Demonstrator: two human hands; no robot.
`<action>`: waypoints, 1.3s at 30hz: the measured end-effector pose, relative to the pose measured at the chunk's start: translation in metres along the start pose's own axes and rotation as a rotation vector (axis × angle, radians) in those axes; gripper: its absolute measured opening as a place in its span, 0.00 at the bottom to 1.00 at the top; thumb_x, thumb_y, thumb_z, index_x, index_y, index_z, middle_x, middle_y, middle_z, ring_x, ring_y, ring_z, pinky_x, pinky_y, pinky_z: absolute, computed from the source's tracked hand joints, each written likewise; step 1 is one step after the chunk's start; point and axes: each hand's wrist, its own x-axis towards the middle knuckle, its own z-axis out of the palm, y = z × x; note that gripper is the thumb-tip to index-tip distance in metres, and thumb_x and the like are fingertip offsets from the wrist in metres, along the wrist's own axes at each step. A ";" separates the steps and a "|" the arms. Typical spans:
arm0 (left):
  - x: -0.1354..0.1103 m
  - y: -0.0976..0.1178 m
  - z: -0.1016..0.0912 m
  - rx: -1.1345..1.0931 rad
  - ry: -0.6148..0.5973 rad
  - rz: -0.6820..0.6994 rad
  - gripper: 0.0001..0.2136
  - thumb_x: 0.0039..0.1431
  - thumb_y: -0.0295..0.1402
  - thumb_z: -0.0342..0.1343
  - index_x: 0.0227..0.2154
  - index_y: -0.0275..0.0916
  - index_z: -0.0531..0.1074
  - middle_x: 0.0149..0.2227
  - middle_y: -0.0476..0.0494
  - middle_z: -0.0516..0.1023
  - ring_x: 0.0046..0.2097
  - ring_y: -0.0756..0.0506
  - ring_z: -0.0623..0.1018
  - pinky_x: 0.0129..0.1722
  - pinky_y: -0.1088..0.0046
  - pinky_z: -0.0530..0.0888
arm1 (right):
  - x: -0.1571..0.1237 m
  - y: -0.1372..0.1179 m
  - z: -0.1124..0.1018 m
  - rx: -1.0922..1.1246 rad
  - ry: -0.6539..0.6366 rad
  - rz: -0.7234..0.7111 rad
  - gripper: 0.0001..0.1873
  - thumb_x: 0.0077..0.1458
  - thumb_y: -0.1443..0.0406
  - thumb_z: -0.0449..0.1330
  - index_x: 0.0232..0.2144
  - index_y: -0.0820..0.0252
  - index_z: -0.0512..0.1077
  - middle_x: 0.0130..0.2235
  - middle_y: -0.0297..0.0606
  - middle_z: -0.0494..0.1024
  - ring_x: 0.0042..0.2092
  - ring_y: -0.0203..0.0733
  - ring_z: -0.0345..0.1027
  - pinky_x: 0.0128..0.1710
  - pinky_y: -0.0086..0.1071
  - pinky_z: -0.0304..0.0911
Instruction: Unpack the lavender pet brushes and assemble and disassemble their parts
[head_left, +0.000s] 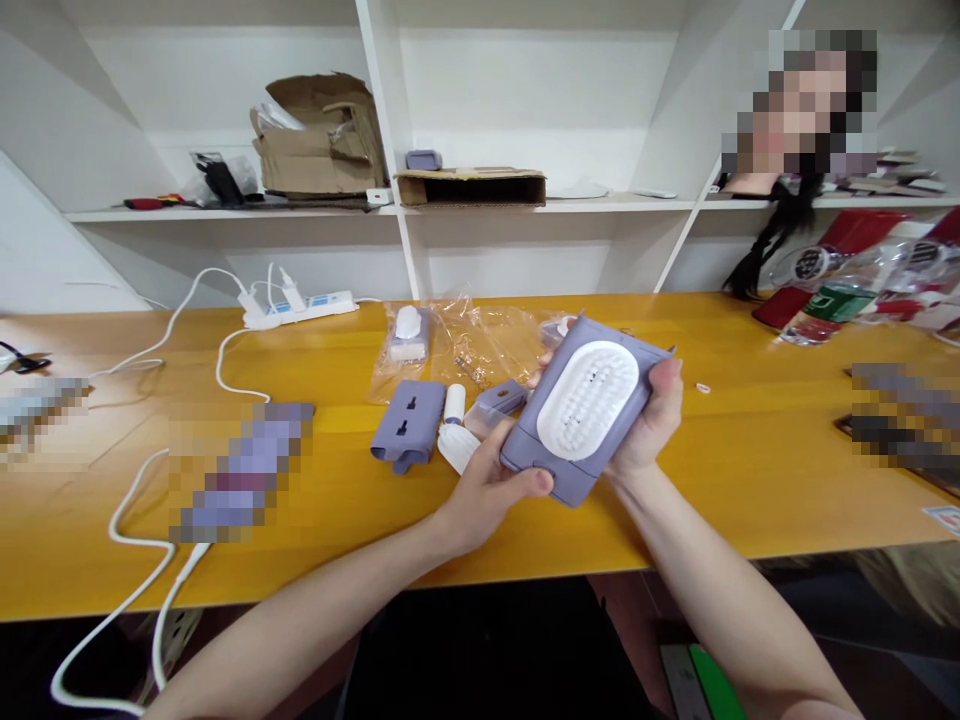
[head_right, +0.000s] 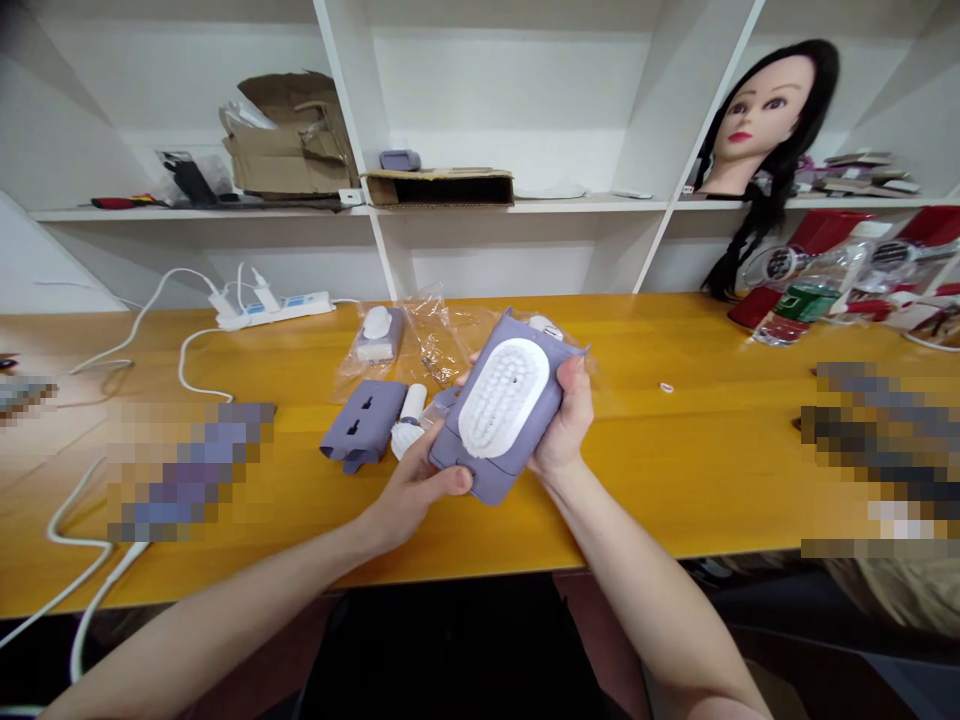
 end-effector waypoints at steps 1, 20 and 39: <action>0.001 0.000 -0.001 0.007 0.004 0.007 0.18 0.44 0.38 0.65 0.37 0.39 0.70 0.35 0.48 0.74 0.39 0.47 0.71 0.42 0.69 0.67 | 0.001 0.000 0.000 0.012 0.000 0.011 0.38 0.49 0.38 0.46 0.48 0.58 0.70 0.38 0.47 0.77 0.42 0.55 0.73 0.39 0.47 0.68; 0.020 0.016 -0.024 -0.152 0.140 -0.078 0.26 0.35 0.26 0.65 0.43 0.39 0.71 0.37 0.47 0.78 0.39 0.47 0.75 0.40 0.71 0.70 | 0.024 0.032 0.001 -0.049 -0.188 0.258 0.39 0.50 0.36 0.46 0.52 0.54 0.68 0.47 0.45 0.77 0.52 0.57 0.68 0.47 0.50 0.64; 0.027 0.018 -0.031 -0.184 0.237 0.027 0.28 0.47 0.33 0.61 0.53 0.40 0.66 0.49 0.42 0.75 0.54 0.38 0.72 0.53 0.61 0.67 | 0.005 0.043 -0.001 -0.278 -0.233 0.359 0.22 0.38 0.70 0.65 0.40 0.56 0.70 0.37 0.35 0.76 0.38 0.42 0.69 0.41 0.38 0.65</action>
